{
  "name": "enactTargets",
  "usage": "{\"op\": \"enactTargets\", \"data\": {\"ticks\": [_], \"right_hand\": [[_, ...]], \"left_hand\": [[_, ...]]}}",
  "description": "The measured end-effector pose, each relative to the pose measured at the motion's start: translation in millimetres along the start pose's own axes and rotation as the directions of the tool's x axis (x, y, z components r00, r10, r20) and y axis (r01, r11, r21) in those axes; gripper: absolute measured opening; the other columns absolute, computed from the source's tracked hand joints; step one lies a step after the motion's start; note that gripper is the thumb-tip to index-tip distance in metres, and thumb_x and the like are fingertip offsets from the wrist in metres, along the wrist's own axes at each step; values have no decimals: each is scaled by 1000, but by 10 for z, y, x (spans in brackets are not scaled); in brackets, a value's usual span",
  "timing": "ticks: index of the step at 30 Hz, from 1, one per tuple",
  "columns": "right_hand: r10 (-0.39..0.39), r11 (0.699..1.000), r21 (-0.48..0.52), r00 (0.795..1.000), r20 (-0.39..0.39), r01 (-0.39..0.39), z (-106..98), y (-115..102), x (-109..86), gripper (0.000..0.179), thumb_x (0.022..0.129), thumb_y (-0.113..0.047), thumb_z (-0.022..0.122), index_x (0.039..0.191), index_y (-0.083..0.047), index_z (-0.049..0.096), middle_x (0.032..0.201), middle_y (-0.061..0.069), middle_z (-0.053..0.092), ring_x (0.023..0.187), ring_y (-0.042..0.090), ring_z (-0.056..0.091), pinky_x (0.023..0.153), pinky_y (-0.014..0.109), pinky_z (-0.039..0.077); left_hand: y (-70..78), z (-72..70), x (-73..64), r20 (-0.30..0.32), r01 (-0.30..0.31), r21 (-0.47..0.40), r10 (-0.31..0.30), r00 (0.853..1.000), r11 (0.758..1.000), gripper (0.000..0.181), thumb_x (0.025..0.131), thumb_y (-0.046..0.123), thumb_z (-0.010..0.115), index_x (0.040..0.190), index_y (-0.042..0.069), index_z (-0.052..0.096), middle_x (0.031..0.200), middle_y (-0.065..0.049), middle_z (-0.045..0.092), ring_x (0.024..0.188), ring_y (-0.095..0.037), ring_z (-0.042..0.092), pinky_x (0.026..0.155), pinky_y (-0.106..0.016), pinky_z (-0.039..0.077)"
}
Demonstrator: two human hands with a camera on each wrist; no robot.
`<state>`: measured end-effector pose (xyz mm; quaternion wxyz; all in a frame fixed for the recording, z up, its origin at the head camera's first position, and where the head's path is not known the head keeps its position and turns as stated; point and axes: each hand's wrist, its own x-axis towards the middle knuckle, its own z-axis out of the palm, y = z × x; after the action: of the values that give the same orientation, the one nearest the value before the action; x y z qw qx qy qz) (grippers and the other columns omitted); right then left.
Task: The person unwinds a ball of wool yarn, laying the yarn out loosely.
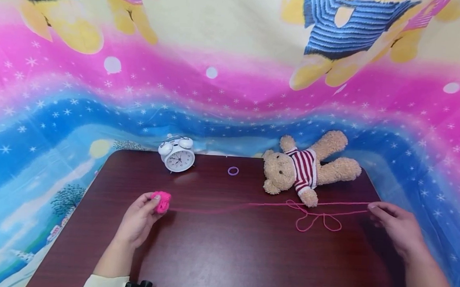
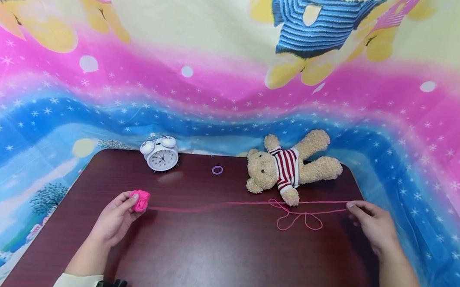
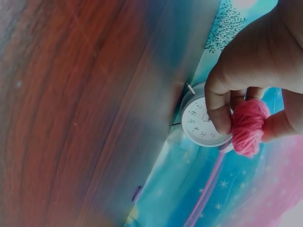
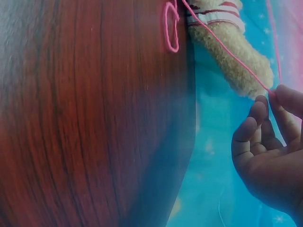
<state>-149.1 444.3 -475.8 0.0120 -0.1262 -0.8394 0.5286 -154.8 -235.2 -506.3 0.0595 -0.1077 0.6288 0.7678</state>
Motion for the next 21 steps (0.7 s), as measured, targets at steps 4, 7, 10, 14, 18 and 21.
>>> {"op": "enactTargets", "data": {"ticks": [4, 7, 10, 14, 18, 21], "right_hand": [[4, 1000, 10, 1000, -4, -4, -51, 13, -15, 18, 100, -35, 71, 110, -22, 80, 88, -11, 75, 81, 6, 70, 70, 20, 57], [10, 1000, -1, 1000, -8, -10, -91, 22, -21, 23, 100, -36, 71, 113, -20, 80, 89, -12, 75, 82, 5, 70, 70, 20, 57], [20, 999, -34, 1000, -14, -20, -130, 40, -21, 25, 99, -39, 71, 112, -20, 80, 88, -14, 74, 81, 5, 70, 69, 19, 56], [35, 999, -35, 999, -19, -36, -173, 65, -16, 18, 99, -40, 71, 107, -27, 80, 86, -16, 73, 79, 5, 69, 68, 19, 56], [43, 999, 7, 999, -17, -42, -214, 88, -18, 15, 100, -37, 71, 106, -27, 81, 86, -17, 73, 80, 4, 69, 68, 19, 56], [54, 999, 9, 998, -21, -54, -244, 106, -20, 17, 99, -38, 71, 107, -27, 81, 87, -17, 73, 81, 4, 69, 68, 19, 56]], "left_hand": [[1, -59, 4, -11, -7, 9, 7, 1000, 1000, 43, 106, 29, 61, 133, 3, 42, 126, -1, 58, 112, -14, 64, 97, -26, 54], [6, -115, -6, -24, -5, 14, 5, 1000, 1000, 47, 105, 32, 63, 135, 4, 41, 129, -1, 56, 114, -13, 63, 97, -25, 54], [17, -177, -22, -37, 0, 13, 1, 999, 1000, 50, 104, 34, 64, 137, 5, 40, 132, -2, 55, 115, -12, 64, 98, -23, 53], [37, -246, -41, -52, 3, 10, -2, 999, 1000, 53, 103, 36, 65, 140, 8, 39, 135, -1, 53, 116, -9, 65, 98, -22, 53], [40, -309, -53, -65, 2, -2, -2, 998, 1000, 50, 103, 35, 65, 139, 10, 40, 134, 1, 54, 114, -8, 66, 96, -22, 53], [44, -364, -60, -67, 0, -9, -1, 998, 1000, 47, 104, 33, 64, 137, 10, 40, 131, 2, 54, 113, -7, 65, 96, -22, 54]]}}
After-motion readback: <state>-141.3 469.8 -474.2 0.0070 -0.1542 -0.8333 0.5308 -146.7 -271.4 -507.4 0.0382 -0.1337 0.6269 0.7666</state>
